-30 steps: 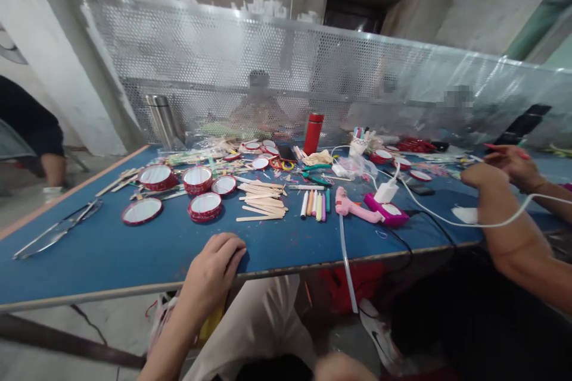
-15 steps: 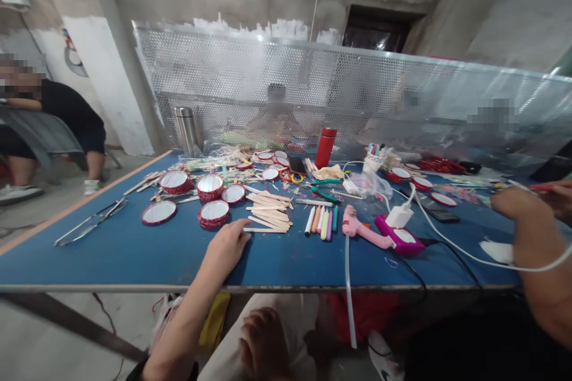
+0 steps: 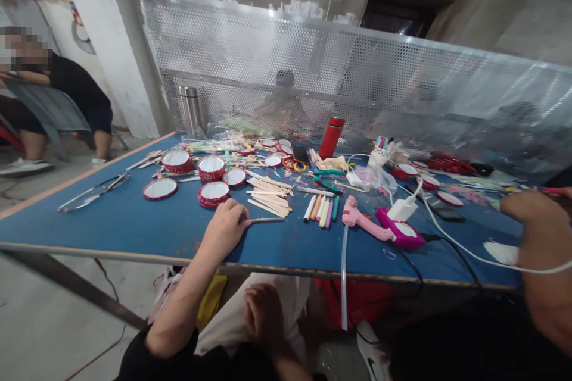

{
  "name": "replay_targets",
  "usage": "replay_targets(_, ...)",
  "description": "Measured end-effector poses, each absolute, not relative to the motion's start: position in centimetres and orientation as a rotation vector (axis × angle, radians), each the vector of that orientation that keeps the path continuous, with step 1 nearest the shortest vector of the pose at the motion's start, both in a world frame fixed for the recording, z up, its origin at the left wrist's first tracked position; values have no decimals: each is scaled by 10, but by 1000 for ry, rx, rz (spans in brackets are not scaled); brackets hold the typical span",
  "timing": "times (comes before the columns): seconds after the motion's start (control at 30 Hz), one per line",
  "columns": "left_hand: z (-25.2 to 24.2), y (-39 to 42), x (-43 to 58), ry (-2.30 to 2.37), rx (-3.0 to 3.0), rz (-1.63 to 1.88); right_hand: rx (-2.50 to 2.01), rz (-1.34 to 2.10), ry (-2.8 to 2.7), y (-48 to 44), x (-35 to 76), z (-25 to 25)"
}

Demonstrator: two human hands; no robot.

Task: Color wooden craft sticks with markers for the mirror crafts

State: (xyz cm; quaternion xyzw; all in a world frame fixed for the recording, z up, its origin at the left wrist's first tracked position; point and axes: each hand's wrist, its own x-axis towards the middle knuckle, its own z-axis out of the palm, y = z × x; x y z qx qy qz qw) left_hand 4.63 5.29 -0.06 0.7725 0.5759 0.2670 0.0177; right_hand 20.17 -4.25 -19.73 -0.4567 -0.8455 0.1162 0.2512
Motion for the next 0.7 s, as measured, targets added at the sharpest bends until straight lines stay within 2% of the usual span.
replay_targets(0.23, 0, 48, 46, 1774, 2461, 808, -1267, 242, -2305, -34, 196, -214)
replay_targets(0.47, -3, 38, 27, 1504, 2382, 934, -1270, 198, -2233, -35, 198, -237)
replay_targets(0.7, -7, 33, 34, 1652, 2310, 1036, -1233, 177, -2171, -30, 199, -246)
